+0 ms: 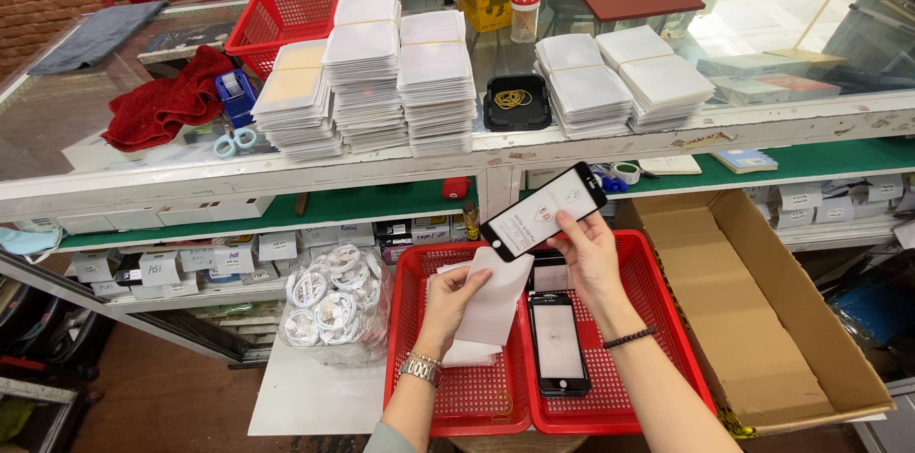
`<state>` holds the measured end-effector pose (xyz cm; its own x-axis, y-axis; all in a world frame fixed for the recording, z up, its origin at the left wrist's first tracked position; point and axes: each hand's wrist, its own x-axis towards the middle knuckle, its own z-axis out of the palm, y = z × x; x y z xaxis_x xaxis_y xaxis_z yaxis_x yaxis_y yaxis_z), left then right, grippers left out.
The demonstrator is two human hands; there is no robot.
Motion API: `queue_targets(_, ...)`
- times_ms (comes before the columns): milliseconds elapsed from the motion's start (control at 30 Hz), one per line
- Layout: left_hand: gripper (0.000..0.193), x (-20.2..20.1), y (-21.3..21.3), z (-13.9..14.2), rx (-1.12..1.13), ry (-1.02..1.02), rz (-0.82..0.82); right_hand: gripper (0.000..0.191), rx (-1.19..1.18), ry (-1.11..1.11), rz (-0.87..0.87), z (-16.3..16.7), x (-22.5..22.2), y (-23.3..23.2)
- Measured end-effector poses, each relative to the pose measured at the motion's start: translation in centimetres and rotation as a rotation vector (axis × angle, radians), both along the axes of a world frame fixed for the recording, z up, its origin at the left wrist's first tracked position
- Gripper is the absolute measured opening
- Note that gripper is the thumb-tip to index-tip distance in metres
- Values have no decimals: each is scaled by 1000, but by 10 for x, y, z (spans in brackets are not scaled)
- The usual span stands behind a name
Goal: The person repeatedly picks up small rectangular items and white paper sheets from a red basket, places them into a second red basket, and stacks them. The person also handles a smartphone and places it into the basket. The task continues with consistent pick-and-place motions throughout the clip.
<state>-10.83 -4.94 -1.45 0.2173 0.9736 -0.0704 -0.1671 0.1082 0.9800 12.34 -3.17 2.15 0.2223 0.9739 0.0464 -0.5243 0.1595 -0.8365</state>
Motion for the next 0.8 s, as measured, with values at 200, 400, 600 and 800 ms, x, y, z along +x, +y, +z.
queue_targets(200,24,1,1,-6,12,-10,-51,25,33,44,4,14,1,5)
queue_targets(400,25,5,3,-7,1,-41,-67,23,11,37,47,3,-9,5)
queue_targets(600,26,-2,6,-8,-11,-19,-11,25,-27,-279,53,2,15,8)
queue_targets(800,29,8,8,-12,-71,-52,-145,37,-10,-665,289,39,25,11)
